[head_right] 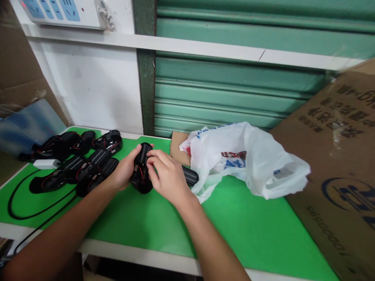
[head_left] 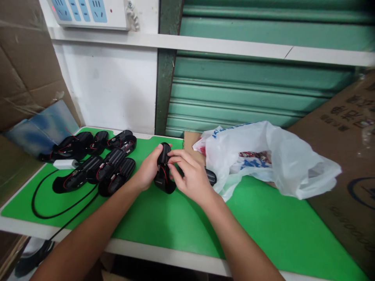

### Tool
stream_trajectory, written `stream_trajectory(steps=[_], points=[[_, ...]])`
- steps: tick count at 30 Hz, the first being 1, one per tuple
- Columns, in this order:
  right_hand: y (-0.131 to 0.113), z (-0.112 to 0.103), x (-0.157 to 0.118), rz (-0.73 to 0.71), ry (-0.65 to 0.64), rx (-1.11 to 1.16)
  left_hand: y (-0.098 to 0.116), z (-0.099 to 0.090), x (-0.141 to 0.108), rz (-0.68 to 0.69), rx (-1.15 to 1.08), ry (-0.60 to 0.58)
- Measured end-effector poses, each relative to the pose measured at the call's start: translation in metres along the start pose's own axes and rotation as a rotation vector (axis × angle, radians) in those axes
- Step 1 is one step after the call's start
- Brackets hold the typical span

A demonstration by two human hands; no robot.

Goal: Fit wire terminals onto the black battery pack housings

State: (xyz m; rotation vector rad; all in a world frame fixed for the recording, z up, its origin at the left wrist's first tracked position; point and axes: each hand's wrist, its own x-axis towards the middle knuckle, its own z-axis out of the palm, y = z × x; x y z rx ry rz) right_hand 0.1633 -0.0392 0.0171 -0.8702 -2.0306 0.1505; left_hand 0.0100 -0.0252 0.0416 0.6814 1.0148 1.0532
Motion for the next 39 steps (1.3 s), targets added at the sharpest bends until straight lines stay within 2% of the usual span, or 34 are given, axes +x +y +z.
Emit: stream_trajectory(steps=[8,16,20,24,26,28,30,33,35,37,39], points=[[0.000,0.004,-0.001,0.068,0.066,0.147,0.000,-0.004,0.001,0.015,0.010,-0.055],[0.000,0.005,-0.001,0.080,0.058,0.172,-0.001,-0.003,0.001,-0.001,0.039,-0.012],[-0.001,0.005,0.000,0.110,0.062,0.198,-0.002,-0.003,0.003,0.021,0.016,-0.026],[0.000,0.005,0.002,0.194,0.108,0.264,-0.002,-0.005,0.006,0.133,0.001,-0.028],[0.002,0.006,0.003,0.300,0.170,0.338,-0.002,-0.007,0.006,0.207,0.011,-0.048],[0.003,0.008,0.003,0.426,0.174,0.493,-0.003,-0.008,0.006,0.283,0.026,-0.078],[0.004,0.010,0.003,0.519,0.087,0.682,-0.004,-0.010,0.007,0.344,0.037,-0.106],[0.002,0.011,0.004,0.543,-0.088,0.845,-0.006,-0.014,0.011,0.364,0.107,-0.097],[0.000,0.011,0.005,0.537,-0.119,0.845,-0.007,-0.016,0.014,0.397,0.208,-0.002],[0.001,0.012,0.005,0.547,-0.067,0.792,-0.006,-0.018,0.015,0.491,0.317,0.068],[0.003,0.012,0.004,0.571,0.001,0.715,-0.006,-0.020,0.014,0.585,0.394,0.024]])
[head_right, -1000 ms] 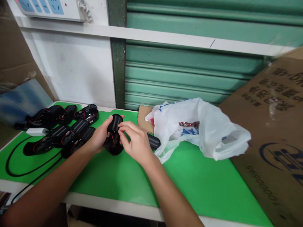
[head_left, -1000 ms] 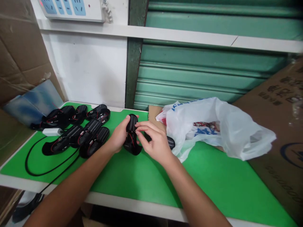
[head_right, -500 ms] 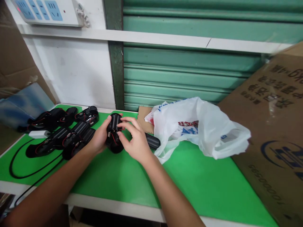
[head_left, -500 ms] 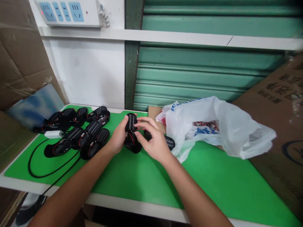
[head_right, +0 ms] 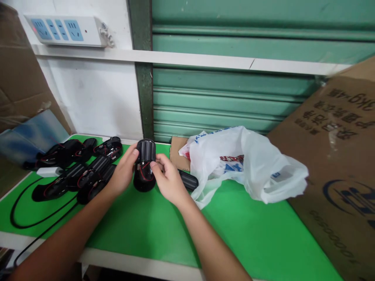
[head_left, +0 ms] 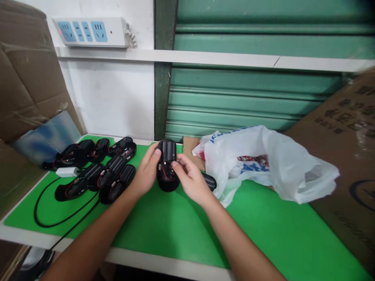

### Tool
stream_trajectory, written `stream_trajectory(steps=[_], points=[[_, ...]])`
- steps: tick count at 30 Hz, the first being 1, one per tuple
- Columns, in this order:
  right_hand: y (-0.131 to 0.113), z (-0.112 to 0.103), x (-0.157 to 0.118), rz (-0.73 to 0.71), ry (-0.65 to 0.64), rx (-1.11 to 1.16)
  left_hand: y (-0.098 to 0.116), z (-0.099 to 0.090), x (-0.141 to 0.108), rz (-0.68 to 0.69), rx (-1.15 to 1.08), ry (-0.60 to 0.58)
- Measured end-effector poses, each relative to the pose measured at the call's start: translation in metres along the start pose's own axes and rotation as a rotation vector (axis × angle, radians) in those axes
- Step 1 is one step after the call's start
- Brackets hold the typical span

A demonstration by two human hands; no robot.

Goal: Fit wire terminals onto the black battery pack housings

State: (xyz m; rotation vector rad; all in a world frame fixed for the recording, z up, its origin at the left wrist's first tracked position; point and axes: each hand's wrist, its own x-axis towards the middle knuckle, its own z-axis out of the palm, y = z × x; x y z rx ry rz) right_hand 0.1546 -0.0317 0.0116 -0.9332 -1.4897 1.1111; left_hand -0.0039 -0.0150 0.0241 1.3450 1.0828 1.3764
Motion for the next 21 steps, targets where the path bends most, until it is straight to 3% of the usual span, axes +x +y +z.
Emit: stream_trajectory(steps=[4,15,21], points=[[0.002,-0.006,0.001,0.015,0.068,-0.125,0.000,0.000,-0.005,0.068,0.046,-0.113],[-0.002,-0.012,0.001,-0.201,0.095,-0.347,0.002,-0.001,-0.006,0.084,0.106,-0.136],[-0.001,-0.014,0.001,-0.214,0.080,-0.425,0.002,-0.001,-0.007,0.102,0.135,-0.144]])
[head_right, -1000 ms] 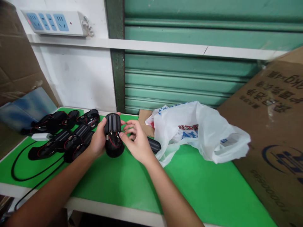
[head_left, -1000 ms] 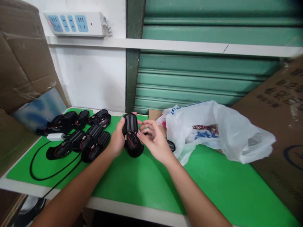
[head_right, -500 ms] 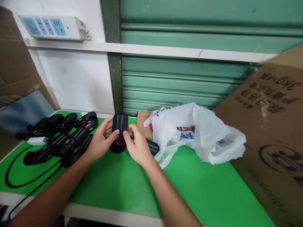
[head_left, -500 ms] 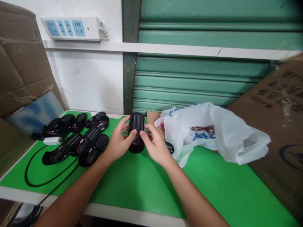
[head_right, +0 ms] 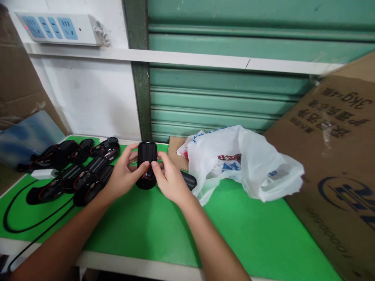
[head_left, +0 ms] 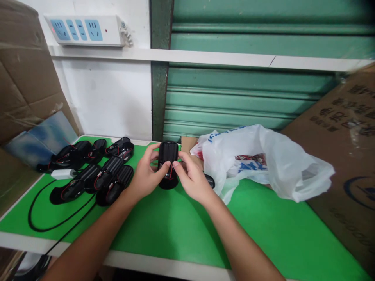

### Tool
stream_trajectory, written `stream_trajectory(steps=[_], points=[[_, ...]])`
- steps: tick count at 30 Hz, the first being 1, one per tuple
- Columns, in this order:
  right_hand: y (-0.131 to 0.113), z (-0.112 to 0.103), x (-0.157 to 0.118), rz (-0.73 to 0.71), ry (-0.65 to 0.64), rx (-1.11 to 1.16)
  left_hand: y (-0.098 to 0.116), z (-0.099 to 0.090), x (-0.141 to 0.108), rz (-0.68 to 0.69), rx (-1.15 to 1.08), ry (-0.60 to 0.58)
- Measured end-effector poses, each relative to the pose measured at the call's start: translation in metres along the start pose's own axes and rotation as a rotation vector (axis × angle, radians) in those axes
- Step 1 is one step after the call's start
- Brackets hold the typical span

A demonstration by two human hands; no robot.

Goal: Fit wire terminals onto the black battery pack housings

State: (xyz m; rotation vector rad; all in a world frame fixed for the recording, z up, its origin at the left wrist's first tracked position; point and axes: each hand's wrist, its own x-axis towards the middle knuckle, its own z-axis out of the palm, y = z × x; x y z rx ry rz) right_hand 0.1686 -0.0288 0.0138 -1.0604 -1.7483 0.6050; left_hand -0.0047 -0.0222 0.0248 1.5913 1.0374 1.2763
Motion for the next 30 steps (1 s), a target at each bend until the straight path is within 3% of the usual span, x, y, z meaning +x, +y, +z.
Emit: stream_trajectory(steps=[9,30], points=[[0.002,0.003,-0.003,0.110,-0.105,0.042,0.000,0.004,-0.003,-0.005,0.012,-0.016],[0.002,0.018,-0.006,0.153,-0.047,0.097,-0.007,0.012,-0.010,0.078,0.247,0.090]])
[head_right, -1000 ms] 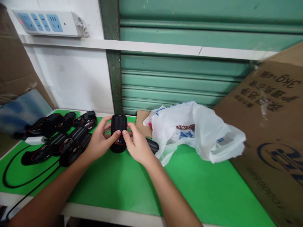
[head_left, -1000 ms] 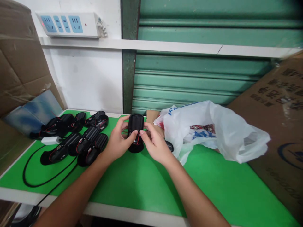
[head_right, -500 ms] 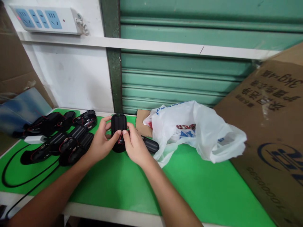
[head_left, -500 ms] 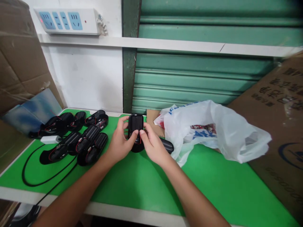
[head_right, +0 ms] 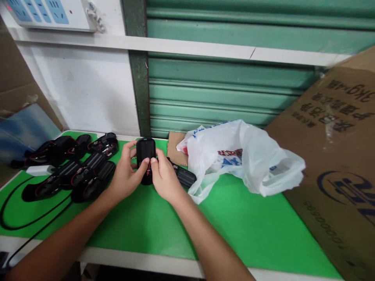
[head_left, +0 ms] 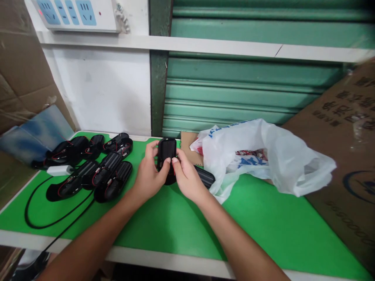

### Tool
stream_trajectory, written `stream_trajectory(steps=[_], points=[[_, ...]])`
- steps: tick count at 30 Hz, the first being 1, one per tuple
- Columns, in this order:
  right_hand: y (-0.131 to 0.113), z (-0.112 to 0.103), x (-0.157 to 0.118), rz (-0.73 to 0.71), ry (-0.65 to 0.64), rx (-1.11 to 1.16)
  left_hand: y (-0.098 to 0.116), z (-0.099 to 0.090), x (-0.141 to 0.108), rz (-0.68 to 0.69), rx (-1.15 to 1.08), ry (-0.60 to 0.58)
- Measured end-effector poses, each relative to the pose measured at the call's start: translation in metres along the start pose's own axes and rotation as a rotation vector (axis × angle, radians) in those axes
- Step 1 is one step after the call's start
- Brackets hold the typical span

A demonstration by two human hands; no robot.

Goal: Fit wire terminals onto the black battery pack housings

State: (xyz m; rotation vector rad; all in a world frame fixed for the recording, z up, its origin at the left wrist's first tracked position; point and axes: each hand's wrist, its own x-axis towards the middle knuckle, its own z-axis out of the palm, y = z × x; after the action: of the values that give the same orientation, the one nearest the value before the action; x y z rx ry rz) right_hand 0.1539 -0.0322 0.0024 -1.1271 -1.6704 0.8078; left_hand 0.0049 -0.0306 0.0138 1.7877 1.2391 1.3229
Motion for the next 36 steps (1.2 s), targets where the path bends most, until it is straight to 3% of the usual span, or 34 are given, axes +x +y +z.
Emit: stream_trajectory(steps=[6,14,19,23,31,36], points=[[-0.003,0.002,0.000,-0.011,-0.005,0.005,0.000,0.001,-0.001,0.000,0.046,0.018],[0.000,0.003,-0.002,-0.041,0.007,0.064,0.009,0.003,-0.003,0.098,0.140,0.058],[-0.002,-0.006,0.002,-0.007,-0.018,0.063,0.012,-0.006,0.007,-0.012,-0.131,-0.020],[-0.004,-0.010,0.004,-0.050,0.092,0.041,0.009,-0.008,0.011,-0.070,-0.355,-0.105],[-0.003,-0.008,0.004,-0.062,0.171,0.014,0.006,-0.006,0.009,-0.087,-0.363,-0.111],[-0.002,-0.008,0.004,-0.036,0.192,0.087,0.005,-0.009,0.011,-0.102,-0.403,-0.176]])
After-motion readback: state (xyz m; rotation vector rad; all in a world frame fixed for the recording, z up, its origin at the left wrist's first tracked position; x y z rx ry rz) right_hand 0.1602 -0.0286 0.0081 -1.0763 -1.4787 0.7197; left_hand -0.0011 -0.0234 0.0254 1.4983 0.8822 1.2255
